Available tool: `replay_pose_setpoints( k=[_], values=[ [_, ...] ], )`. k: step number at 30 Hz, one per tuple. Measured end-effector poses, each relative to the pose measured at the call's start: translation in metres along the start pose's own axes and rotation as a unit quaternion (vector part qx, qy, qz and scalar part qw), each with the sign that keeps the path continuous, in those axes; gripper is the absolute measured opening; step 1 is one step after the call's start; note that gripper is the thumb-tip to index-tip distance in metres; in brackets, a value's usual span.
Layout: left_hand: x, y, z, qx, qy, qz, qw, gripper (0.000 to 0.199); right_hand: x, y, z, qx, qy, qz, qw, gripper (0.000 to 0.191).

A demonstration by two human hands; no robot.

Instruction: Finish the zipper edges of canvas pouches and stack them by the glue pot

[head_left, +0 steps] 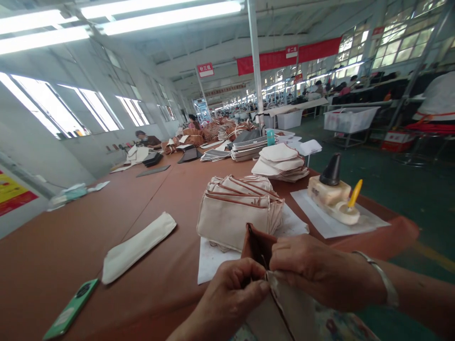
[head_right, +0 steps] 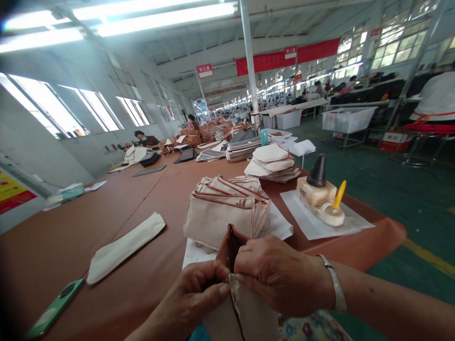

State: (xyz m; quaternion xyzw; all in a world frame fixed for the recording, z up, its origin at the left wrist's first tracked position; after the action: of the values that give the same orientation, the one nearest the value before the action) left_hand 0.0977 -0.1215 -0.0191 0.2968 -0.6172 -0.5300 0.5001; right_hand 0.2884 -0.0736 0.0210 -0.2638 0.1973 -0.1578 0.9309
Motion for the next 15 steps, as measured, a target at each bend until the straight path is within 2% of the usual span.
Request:
replay_pose_setpoints(
  k=[2, 5, 9, 15],
  values=[
    [-0.002, -0.001, 0.0, 0.025, -0.019, 0.004, 1.0, 0.032, 0.001, 0.005, -0.005, -0.085, -0.01, -0.05, 0.995, 0.023],
    [-0.005, -0.002, -0.002, 0.058, -0.023, 0.02, 0.998, 0.037, 0.004, 0.015, -0.015, -0.179, 0.009, -0.098, 0.979, 0.027],
    [-0.008, -0.003, -0.005, 0.059, -0.008, 0.033, 0.998, 0.039, 0.008, 0.023, -0.024, -0.258, 0.038, -0.095, 0.961, 0.029],
    [-0.011, -0.002, -0.01, -0.058, 0.054, 0.008, 0.997, 0.026, 0.006, 0.023, -0.02, -0.277, 0.054, -0.092, 0.955, 0.031]
  ],
)
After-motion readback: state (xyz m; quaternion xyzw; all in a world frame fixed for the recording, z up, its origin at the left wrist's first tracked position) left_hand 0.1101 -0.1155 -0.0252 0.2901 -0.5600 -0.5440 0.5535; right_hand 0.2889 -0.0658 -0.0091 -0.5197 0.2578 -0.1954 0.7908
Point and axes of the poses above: each hand's wrist, its own x-axis away from the middle knuckle, its own z-axis out of the back of the hand, y = z × x, the point moved 2 cm from there along -x, towards the middle knuckle, and after that the axes turned 3 degrees about z, right-handed, at the moved point
